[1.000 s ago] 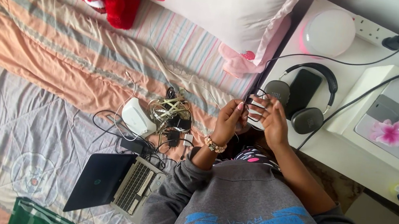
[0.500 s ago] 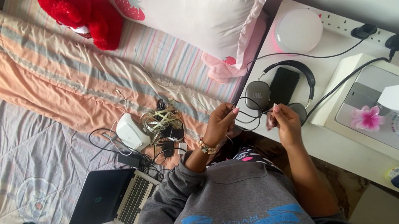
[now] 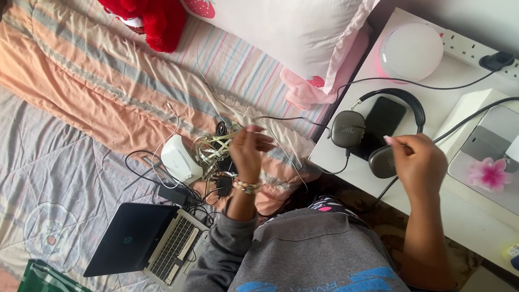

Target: Untangling and connecting various electronic devices and cables on a bed and desk.

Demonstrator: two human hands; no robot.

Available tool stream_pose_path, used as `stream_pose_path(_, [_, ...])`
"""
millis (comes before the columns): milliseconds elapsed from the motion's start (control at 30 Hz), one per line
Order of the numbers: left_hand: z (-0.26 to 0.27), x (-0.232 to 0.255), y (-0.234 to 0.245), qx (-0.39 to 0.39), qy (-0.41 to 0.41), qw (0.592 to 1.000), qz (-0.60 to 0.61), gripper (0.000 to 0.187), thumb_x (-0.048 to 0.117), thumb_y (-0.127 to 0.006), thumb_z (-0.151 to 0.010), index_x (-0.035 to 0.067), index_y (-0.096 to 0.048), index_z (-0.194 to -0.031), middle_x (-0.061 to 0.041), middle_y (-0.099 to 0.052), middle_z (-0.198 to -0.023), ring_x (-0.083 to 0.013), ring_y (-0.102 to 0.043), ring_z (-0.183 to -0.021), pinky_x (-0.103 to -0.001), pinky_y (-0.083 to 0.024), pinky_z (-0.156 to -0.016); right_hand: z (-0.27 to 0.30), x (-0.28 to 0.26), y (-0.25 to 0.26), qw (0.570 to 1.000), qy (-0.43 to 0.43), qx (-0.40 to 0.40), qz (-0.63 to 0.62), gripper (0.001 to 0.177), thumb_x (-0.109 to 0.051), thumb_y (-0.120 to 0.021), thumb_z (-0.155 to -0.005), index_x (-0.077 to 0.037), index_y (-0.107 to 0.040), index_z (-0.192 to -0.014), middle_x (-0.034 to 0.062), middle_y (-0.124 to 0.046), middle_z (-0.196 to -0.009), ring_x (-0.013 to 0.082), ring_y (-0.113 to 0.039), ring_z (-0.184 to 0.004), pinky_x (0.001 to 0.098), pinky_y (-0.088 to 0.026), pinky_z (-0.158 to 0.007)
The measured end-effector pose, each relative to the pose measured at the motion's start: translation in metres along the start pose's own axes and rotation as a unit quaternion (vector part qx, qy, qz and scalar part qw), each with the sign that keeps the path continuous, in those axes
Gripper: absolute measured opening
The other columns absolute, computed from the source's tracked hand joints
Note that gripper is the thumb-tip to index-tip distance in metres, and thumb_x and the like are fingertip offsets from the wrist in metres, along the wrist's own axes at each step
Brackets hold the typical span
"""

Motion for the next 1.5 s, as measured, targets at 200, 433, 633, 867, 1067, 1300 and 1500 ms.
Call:
stream_pose_path(200, [-0.013,0.013,0.062,0.033,-0.027,0.994,0.099,0.033,0.021,-0.048,-0.111,0.000,-0.068,-0.095,-0.016,-0.075,-0.079,-0.0220,-0.073,-0.065,-0.032,-0.058,-0.057,-0.001,0.066,-0.012,0.965,-0.107,0.037,-0.236,0.014,-0.010,-0.084,-0.099,0.001,-0.074,-0.101,0.0023,-0.071,-0.084,0.0088,-0.061,-0.072,0.0240,-0.048,-0.066])
stream_pose_path(433, [0.002,0.015,0.050,0.011,0.037,0.987,0.159,0.031,0.022,-0.046,-0.109,-0.001,-0.065,-0.098,-0.019,-0.077,-0.087,-0.0270,-0.077,-0.073,-0.036,-0.063,-0.066,-0.004,0.079,-0.038,0.777,-0.240,-0.030,-0.582,0.020,-0.014,-0.068,-0.105,0.000,-0.073,-0.118,-0.0030,-0.055,-0.079,0.0083,-0.051,-0.070,0.0282,-0.048,-0.065])
stream_pose_path(633, [-0.007,0.000,0.050,-0.059,0.021,0.994,0.094,0.029,0.019,-0.045,-0.109,-0.002,-0.064,-0.106,-0.019,-0.078,-0.094,-0.0274,-0.077,-0.081,-0.036,-0.062,-0.070,-0.007,0.099,-0.025,0.679,-0.206,0.047,-0.703,0.023,-0.012,-0.060,-0.112,-0.003,-0.068,-0.132,0.0008,-0.059,-0.088,0.0110,-0.049,-0.078,0.0286,-0.040,-0.073])
stream_pose_path(867, [-0.011,-0.010,0.055,-0.061,-0.050,0.981,-0.178,0.029,0.017,-0.051,-0.107,-0.003,-0.071,-0.102,-0.017,-0.078,-0.099,-0.0253,-0.074,-0.091,-0.034,-0.059,-0.083,-0.012,0.063,-0.025,0.697,-0.156,0.015,-0.700,0.026,-0.013,-0.062,-0.111,-0.004,-0.068,-0.134,0.0022,-0.063,-0.093,0.0120,-0.052,-0.079,0.0313,-0.044,-0.074])
stream_pose_path(1067, [0.008,-0.026,0.044,-0.200,0.127,0.965,0.111,0.035,0.022,-0.045,-0.111,-0.006,-0.066,-0.109,-0.024,-0.078,-0.108,-0.0367,-0.073,-0.109,-0.046,-0.058,-0.098,-0.014,0.020,-0.079,0.580,-0.161,-0.086,-0.794,0.039,-0.004,-0.061,-0.105,-0.009,-0.059,-0.144,0.0045,-0.067,-0.122,0.0182,-0.065,-0.111,0.0394,-0.053,-0.103])
stream_pose_path(1300, [0.087,-0.006,-0.038,-0.357,0.293,0.795,0.394,0.050,0.026,-0.035,-0.112,-0.003,-0.045,-0.150,-0.024,-0.058,-0.145,-0.0401,-0.051,-0.141,-0.051,-0.041,-0.118,0.021,-0.041,-0.148,0.489,-0.236,-0.203,-0.815,0.042,0.001,-0.053,-0.105,-0.007,-0.053,-0.146,0.0105,-0.060,-0.141,0.0254,-0.058,-0.138,0.0436,-0.044,-0.123])
stream_pose_path(1500, [0.103,0.002,-0.043,-0.347,0.276,0.800,0.404,0.053,0.026,-0.033,-0.114,-0.002,-0.038,-0.158,-0.021,-0.049,-0.156,-0.0327,-0.045,-0.146,-0.048,-0.038,-0.124,0.034,-0.068,-0.165,0.521,-0.281,-0.232,-0.772,0.040,-0.002,-0.047,-0.106,-0.006,-0.053,-0.145,0.0136,-0.060,-0.142,0.0276,-0.053,-0.140,0.0433,-0.043,-0.121])
Point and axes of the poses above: each hand's wrist, its own z-axis away from the middle knuckle, its own y-axis out of the back of the hand, x = y × z, the point moved 7 cm from there along -z, towards the middle knuckle
